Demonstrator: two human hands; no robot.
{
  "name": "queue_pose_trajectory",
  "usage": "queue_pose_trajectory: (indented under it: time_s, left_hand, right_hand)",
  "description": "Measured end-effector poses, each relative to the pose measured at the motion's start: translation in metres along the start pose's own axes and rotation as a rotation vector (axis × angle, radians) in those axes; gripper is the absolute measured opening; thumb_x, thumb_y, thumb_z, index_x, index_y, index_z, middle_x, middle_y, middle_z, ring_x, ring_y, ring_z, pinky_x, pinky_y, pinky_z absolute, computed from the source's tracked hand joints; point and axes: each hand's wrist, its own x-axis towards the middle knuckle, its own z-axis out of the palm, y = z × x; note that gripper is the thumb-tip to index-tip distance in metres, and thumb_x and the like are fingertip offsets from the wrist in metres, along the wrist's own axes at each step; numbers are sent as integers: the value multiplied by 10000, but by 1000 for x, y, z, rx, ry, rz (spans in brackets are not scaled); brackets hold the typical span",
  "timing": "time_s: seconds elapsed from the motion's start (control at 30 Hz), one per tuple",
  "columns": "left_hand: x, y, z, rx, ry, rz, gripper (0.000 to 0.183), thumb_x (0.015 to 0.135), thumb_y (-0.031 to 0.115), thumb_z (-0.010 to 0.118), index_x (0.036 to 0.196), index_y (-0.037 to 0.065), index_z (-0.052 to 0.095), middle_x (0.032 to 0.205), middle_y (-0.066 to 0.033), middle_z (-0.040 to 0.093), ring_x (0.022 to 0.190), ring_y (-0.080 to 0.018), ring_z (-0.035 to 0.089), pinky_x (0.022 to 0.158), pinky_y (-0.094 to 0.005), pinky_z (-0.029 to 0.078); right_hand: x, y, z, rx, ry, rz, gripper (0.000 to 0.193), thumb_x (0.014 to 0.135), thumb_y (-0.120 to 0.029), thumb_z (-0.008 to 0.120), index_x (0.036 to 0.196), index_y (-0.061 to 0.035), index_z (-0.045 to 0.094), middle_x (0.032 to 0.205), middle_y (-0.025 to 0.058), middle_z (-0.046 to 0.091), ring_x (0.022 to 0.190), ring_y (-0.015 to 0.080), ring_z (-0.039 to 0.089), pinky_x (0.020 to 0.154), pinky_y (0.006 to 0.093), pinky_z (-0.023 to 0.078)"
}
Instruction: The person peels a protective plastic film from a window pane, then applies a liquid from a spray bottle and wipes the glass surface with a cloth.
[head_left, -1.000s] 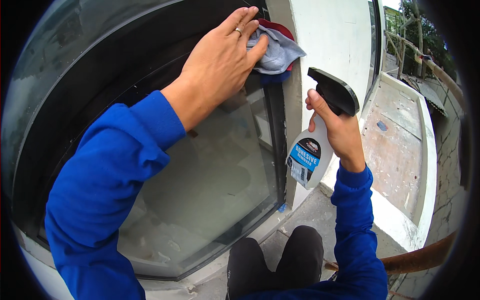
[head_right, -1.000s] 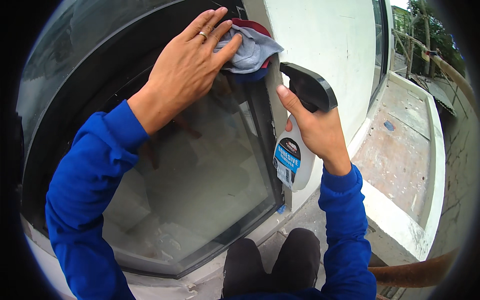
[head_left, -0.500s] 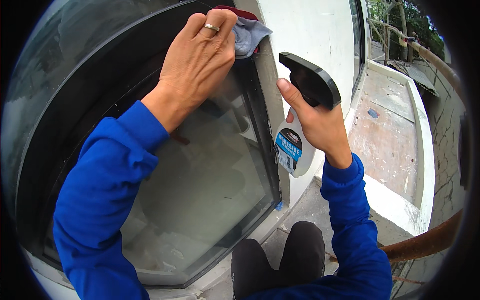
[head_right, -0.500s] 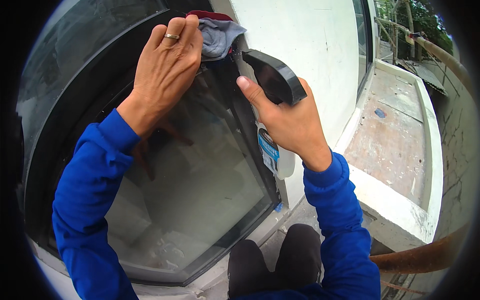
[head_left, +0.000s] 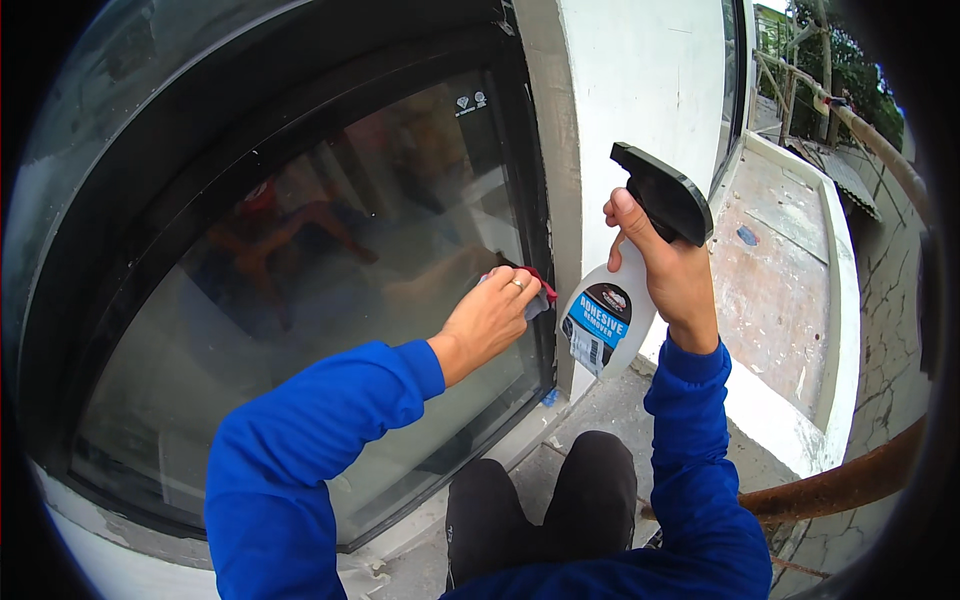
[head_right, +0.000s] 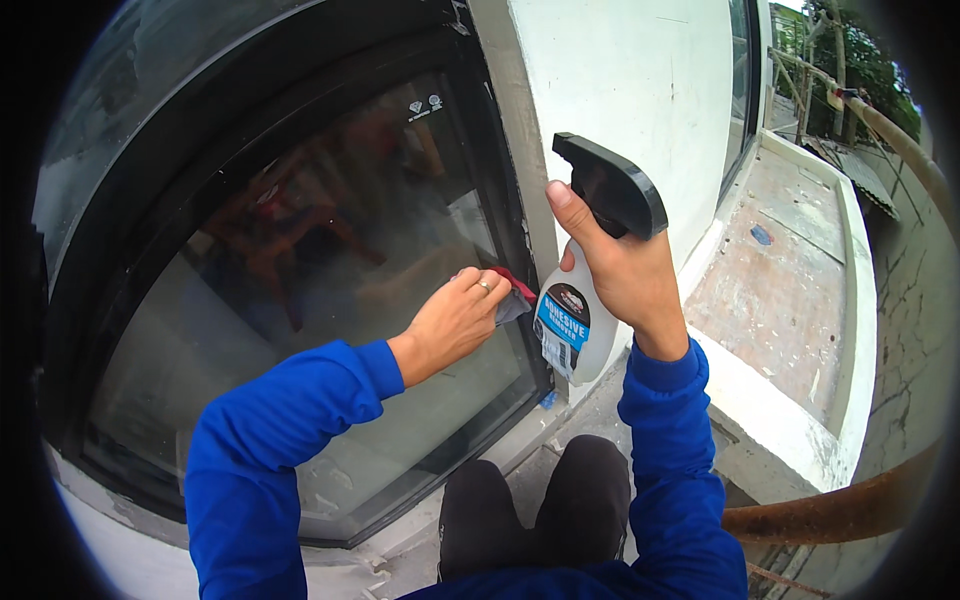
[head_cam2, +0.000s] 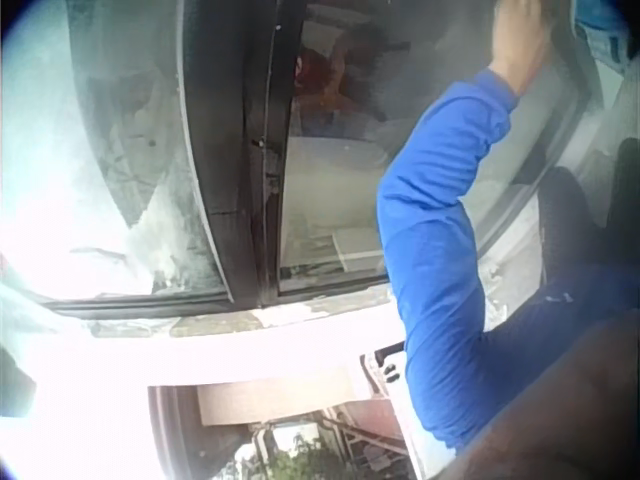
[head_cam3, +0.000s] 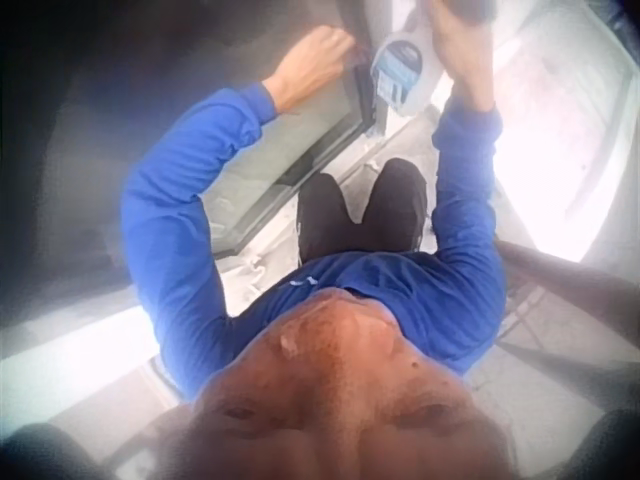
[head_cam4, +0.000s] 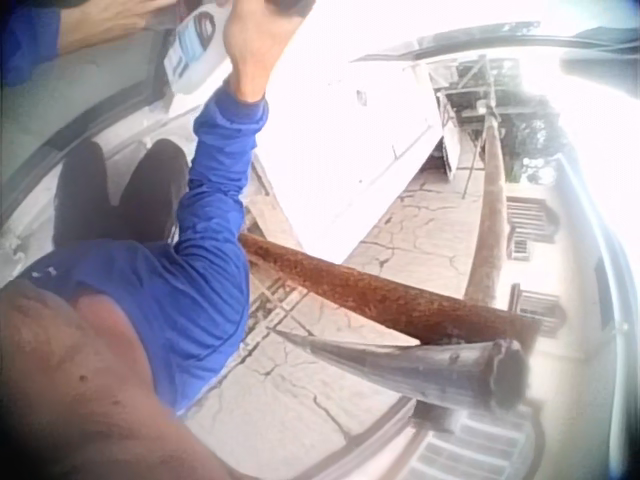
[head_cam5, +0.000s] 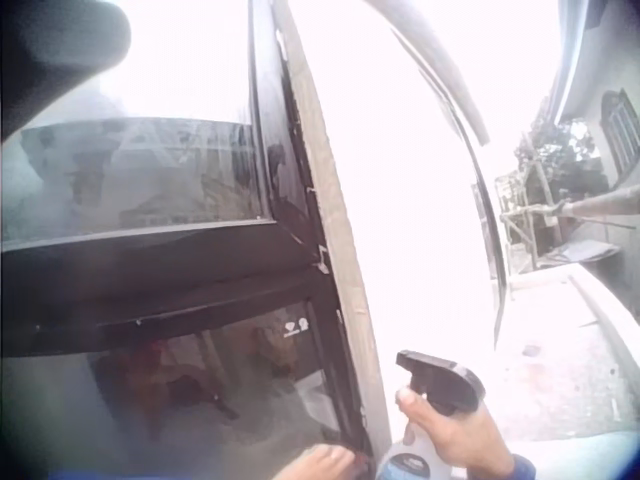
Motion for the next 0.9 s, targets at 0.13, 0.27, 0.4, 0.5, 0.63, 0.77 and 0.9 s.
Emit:
queue_pose_trajectory:
  time_s: [0.13,0.27,0.4,0.5,0.63,0.77,0.9]
  left_hand:
    - [-5,-74,-32,340,131,-293,229,810,165,623,918,4,745,999,-75,576,978,-204,535,816,-310,414]
    - [1,-132,-81,442,267,-551,168,794,156,629,859,32,721,964,-62,580,943,-181,542,780,-308,412]
    - [28,-71,-43,218,216,-458,147,747,172,653,781,48,725,919,-72,571,937,-208,527,772,-307,398]
    - [25,15,13,60,95,-307,190,761,209,640,790,65,760,974,-69,564,994,-237,503,810,-325,389]
    - [6,97,60,-66,1,-174,258,839,233,613,940,57,773,1062,-58,558,1053,-224,498,865,-336,382]
    - [-3,79,58,-3,18,-144,273,871,241,594,989,75,776,1056,-58,556,1064,-227,494,855,-344,376]
    - [9,-10,15,183,198,-319,276,850,212,598,986,14,735,1016,-78,546,973,-215,497,808,-322,383]
  right_hand:
    - [-5,17,-12,-45,14,61,418,937,-372,767,1072,12,669,819,28,624,583,104,578,541,262,469]
    - [-14,23,-15,-72,20,91,385,959,-400,719,1017,-22,680,888,70,673,588,121,623,574,266,486]
    - [-23,41,-15,-30,1,160,399,957,-397,725,1046,-11,675,894,70,671,597,124,619,581,267,479]
    - [-37,61,-4,-20,-15,180,351,954,-328,751,1015,10,678,765,26,610,562,105,563,543,272,459]
    - [-56,82,1,-97,-23,150,366,954,-299,754,787,7,640,561,1,534,523,80,500,510,272,405]
    - [-69,86,6,-67,-20,69,330,953,-276,754,815,4,647,587,1,534,556,89,464,529,289,390]
    - [-74,98,-10,-189,-16,214,296,947,-258,764,872,5,652,648,9,569,573,88,495,546,280,406]
